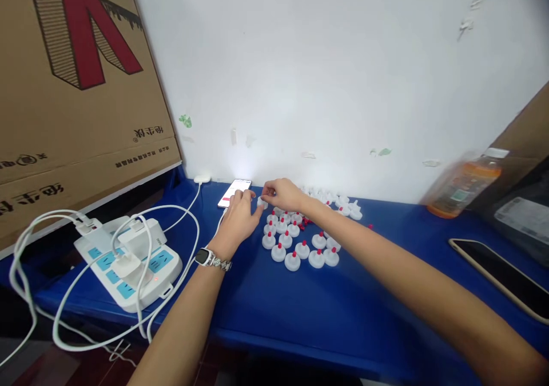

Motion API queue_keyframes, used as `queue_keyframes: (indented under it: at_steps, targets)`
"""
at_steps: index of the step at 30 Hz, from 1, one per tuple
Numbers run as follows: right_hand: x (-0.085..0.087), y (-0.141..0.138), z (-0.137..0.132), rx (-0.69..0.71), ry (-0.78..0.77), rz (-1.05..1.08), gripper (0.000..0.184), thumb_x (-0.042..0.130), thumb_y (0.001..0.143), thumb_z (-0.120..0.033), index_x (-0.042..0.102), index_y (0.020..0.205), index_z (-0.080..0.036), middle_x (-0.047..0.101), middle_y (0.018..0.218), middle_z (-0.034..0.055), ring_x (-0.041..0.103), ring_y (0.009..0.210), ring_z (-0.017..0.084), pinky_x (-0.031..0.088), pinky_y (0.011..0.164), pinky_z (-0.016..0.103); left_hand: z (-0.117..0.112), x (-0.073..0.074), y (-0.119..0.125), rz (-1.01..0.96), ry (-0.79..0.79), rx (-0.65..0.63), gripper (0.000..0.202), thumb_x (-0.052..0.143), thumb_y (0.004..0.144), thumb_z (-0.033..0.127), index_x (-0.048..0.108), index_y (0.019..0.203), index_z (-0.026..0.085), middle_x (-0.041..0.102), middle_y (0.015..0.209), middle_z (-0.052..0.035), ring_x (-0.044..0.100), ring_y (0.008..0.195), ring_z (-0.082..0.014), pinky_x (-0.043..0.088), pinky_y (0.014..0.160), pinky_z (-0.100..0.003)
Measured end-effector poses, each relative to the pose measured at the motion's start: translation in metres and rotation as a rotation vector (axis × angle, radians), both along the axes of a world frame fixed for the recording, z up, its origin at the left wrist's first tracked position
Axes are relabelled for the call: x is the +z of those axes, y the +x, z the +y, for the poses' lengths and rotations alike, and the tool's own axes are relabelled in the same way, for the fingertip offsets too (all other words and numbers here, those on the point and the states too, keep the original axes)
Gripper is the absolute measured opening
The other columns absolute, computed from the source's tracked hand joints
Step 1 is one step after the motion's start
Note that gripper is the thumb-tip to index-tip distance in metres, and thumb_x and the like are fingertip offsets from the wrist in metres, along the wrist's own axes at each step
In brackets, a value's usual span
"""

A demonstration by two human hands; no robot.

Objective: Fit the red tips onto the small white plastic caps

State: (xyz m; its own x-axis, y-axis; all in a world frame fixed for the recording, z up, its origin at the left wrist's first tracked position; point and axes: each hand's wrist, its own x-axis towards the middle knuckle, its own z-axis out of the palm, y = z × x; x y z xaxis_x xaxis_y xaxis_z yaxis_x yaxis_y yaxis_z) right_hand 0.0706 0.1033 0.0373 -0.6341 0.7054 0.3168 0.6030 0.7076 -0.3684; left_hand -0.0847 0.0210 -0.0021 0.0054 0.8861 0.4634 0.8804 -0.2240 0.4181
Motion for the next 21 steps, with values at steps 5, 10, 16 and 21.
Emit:
queue_keyframes:
  at_steps: [5, 10, 16, 21]
  targets:
    - [0.005, 0.039, -0.042, 0.028, -0.125, 0.399, 0.022, 0.06, 0.088, -0.037, 0.067, 0.085, -0.016, 0.066, 0.071, 0.0008, 0.054, 0.064, 0.012, 0.04, 0.061, 0.024, -0.009, 0.013, 0.021, -0.015, 0.095, -0.303, 0.029, 0.042, 0.1, 0.037, 0.053, 0.12, 0.02, 0.061, 0.111, -0.0098, 0.057, 0.107, -0.0267, 0.047, 0.093, -0.043]
    - [-0.015, 0.087, -0.067, -0.149, -0.12, 0.39, 0.019, 0.057, 0.087, -0.031, 0.066, 0.078, -0.017, 0.065, 0.068, 0.0002, 0.053, 0.061, 0.013, 0.039, 0.061, 0.026, -0.023, 0.018, 0.043, -0.03, 0.066, -0.456, 0.032, 0.029, 0.104, 0.038, 0.053, 0.117, 0.021, 0.058, 0.109, -0.009, 0.057, 0.105, -0.0236, 0.046, 0.095, -0.041]
    - [-0.023, 0.106, -0.063, -0.216, -0.068, -0.039, 0.008, 0.068, 0.077, -0.028, 0.07, 0.073, -0.021, 0.071, 0.072, -0.0001, 0.062, 0.073, 0.018, 0.035, 0.085, 0.038, -0.032, 0.016, 0.056, 0.085, 0.031, -0.508, 0.028, 0.037, 0.102, 0.042, 0.05, 0.115, 0.02, 0.058, 0.111, -0.0093, 0.056, 0.109, -0.0257, 0.047, 0.097, -0.044]
    - [-0.021, 0.095, -0.061, -0.219, -0.023, -0.196, 0.007, 0.067, 0.077, -0.024, 0.069, 0.071, -0.02, 0.072, 0.073, 0.0033, 0.063, 0.078, 0.022, 0.03, 0.091, 0.043, -0.027, 0.011, 0.054, 0.128, 0.013, -0.499, 0.023, 0.035, 0.102, 0.033, 0.048, 0.115, 0.018, 0.057, 0.112, -0.0109, 0.055, 0.108, -0.0259, 0.047, 0.096, -0.045]
